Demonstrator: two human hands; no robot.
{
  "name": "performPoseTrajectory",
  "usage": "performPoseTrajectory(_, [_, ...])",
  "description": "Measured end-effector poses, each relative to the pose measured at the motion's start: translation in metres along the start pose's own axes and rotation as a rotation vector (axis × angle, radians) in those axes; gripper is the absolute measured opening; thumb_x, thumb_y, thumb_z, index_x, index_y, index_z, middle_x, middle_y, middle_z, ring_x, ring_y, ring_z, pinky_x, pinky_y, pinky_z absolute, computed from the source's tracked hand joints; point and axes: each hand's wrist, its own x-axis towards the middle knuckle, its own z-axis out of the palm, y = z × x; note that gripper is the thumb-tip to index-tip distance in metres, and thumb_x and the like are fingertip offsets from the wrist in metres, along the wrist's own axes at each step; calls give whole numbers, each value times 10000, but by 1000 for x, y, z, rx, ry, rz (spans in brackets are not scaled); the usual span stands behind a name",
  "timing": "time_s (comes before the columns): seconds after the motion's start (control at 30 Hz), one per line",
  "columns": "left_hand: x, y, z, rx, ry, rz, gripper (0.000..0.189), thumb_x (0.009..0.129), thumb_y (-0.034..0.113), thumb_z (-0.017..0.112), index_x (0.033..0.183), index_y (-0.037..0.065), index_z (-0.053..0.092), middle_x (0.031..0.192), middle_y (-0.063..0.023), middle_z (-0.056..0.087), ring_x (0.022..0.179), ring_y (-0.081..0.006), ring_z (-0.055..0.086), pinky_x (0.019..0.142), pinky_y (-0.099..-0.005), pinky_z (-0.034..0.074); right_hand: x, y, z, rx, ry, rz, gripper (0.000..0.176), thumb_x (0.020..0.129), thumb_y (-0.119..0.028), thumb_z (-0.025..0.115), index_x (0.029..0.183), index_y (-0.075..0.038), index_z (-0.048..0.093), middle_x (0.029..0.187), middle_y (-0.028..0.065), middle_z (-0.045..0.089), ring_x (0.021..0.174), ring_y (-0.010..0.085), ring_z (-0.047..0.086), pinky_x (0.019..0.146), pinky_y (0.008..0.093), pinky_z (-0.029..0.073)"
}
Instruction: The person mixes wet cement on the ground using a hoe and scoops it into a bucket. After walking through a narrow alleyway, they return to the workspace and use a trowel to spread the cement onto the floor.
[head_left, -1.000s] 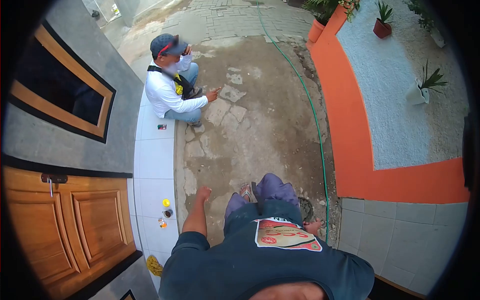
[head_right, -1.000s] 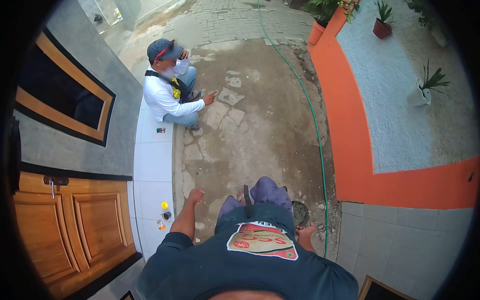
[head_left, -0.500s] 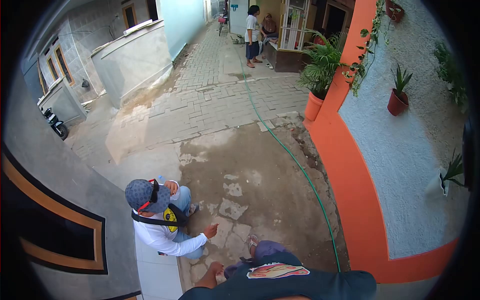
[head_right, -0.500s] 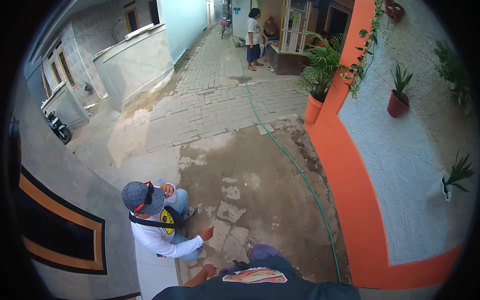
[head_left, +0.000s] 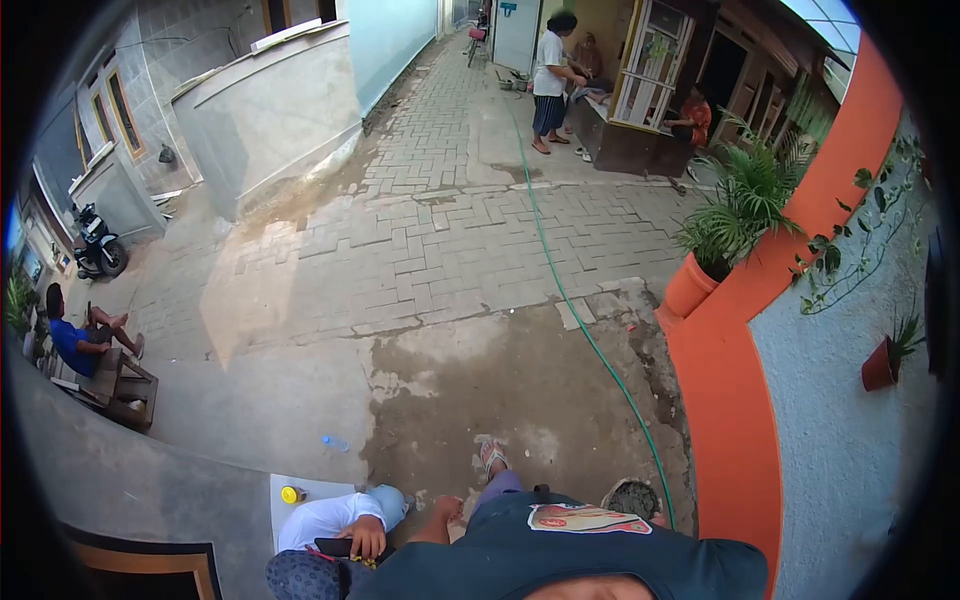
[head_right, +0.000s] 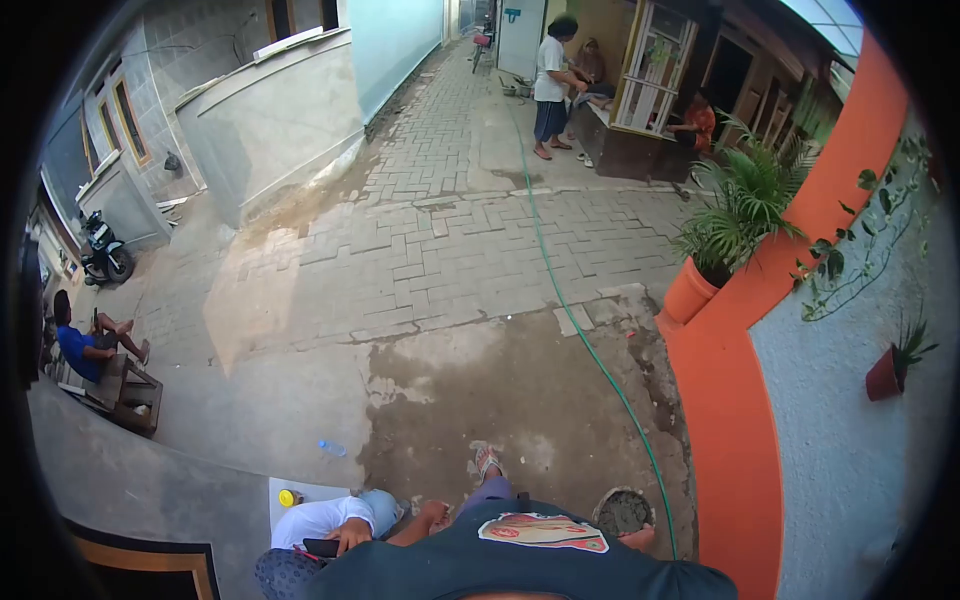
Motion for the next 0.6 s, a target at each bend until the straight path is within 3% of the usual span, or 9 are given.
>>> performPoseTrajectory(0.07, [54,56,-22,701,124,321,119,824,197,606,789,102,670,792,-75,679,689,-186,662,609,-352,537,-18,-3,72,-12,12,-20,396,852,-489,553,856,-115,424,805,86,488,774,253,496,696,440,436])
performPoseTrajectory(0.17, [71,195,-85,462,361,320,147,799,221,645,759,88,693,754,-94,679,671,-198,659,606,-354,526,-42,4,168,-32,49,-34,410,840,-493,566,869,-107,430,817,93,490,777,260,496,700,445,434])
performPoseTrajectory(0.2, [61,247,-99,39,409,317,118,824,179,652,839,66,682,748,-78,669,627,-176,639,573,-330,515,-47,10,199,-37,58,-36,415,836,-494,571,874,-105,432,820,95,490,778,263,495,701,447,433])
performPoseTrajectory(0.27, [58,343,-140,-156,376,343,125,847,135,648,941,51,654,724,-59,642,592,-153,612,543,-305,504,-51,27,268,-45,66,-20,425,829,-496,579,883,-100,435,828,99,492,781,267,495,703,451,432])
performPoseTrajectory(0.37, [108,420,-206,-255,373,384,139,872,135,628,987,56,628,694,-51,612,576,-147,597,522,-296,495,-48,52,377,-59,73,-11,442,817,-499,592,896,-92,441,839,106,494,784,274,494,706,456,430])
performPoseTrajectory(0.47, [164,452,-274,-170,482,381,123,873,140,631,965,58,632,699,-52,617,571,-151,597,517,-302,493,-54,71,494,-61,86,-7,460,806,-503,605,910,-84,447,851,112,496,787,281,494,710,461,428])
performPoseTrajectory(0.5, [182,450,-296,-252,483,308,109,865,134,625,935,52,638,691,-61,619,568,-164,600,534,-297,502,-59,77,534,-67,90,-2,466,802,-504,610,914,-81,449,854,115,496,788,283,494,711,463,428])
performPoseTrajectory(0.57, [247,410,-345,56,585,133,130,843,167,565,870,76,652,720,-73,648,611,-196,646,560,-335,526,-71,85,621,-62,74,13,479,794,-506,618,923,-76,452,862,119,497,790,288,493,713,466,427])
performPoseTrajectory(0.6, [214,439,-342,-176,528,-112,159,862,187,520,871,113,660,769,-65,669,700,-203,675,600,-375,541,-78,87,656,-71,79,17,485,790,-507,623,928,-73,454,866,121,498,791,290,493,714,468,426])
